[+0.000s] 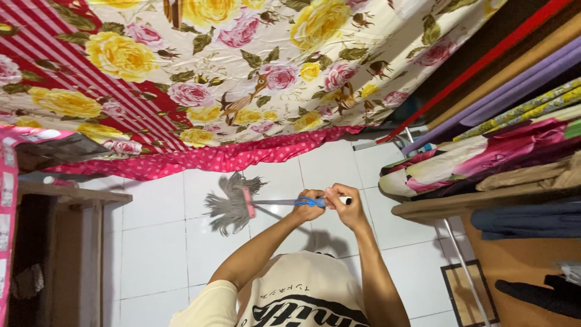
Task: Mopping a tiled floor in a room with a bed and a clothes rack.
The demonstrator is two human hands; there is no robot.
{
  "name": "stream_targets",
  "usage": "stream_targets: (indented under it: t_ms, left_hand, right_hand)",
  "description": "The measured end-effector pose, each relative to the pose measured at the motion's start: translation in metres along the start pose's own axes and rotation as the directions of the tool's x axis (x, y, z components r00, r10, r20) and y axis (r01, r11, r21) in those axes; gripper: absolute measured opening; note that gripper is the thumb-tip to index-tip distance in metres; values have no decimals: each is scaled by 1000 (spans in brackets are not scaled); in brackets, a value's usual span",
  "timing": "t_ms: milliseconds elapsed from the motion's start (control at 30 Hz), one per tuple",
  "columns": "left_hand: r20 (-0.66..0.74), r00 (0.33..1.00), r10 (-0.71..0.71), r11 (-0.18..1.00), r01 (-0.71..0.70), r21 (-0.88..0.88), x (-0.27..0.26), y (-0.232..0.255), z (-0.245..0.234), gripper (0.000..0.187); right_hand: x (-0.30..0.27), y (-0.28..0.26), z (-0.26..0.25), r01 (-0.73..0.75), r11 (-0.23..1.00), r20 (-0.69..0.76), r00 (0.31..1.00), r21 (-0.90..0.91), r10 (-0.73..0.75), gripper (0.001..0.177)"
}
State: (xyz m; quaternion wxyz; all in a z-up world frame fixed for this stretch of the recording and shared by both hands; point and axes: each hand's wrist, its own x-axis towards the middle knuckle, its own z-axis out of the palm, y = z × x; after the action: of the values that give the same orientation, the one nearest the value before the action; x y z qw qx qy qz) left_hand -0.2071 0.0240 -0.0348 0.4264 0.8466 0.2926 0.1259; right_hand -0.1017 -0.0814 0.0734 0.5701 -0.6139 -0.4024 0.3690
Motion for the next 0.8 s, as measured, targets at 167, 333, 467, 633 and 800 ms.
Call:
stream_targets:
  t_ms: [167,333,467,633,800]
  left_hand:
    - [65,987,149,987,-145,-64,25,41,41,16]
    - [-10,909,417,894,-412,-175,62,31,103,19]
    - [110,903,415,894,-383,-230,84,21,139,19]
    - [-8,883,469,883,-469,-12,65,70,108,21]
    - [250,870,426,899,-438,-5,60,82,83,20]
  right_hand:
    - [-18,-53,-36,111,968,-27,992,-224,-120,38]
    - [-23,-62,-53,206,924,-44,972,-321,-232,28]
    - [-24,-73,-64,42,948,29,999,-315,-35,23]
    - [-36,-58,-88,41,957,30,999,-287,-34,23]
    - [-43,-41,-103,128,966,22,992,-223,-127,27]
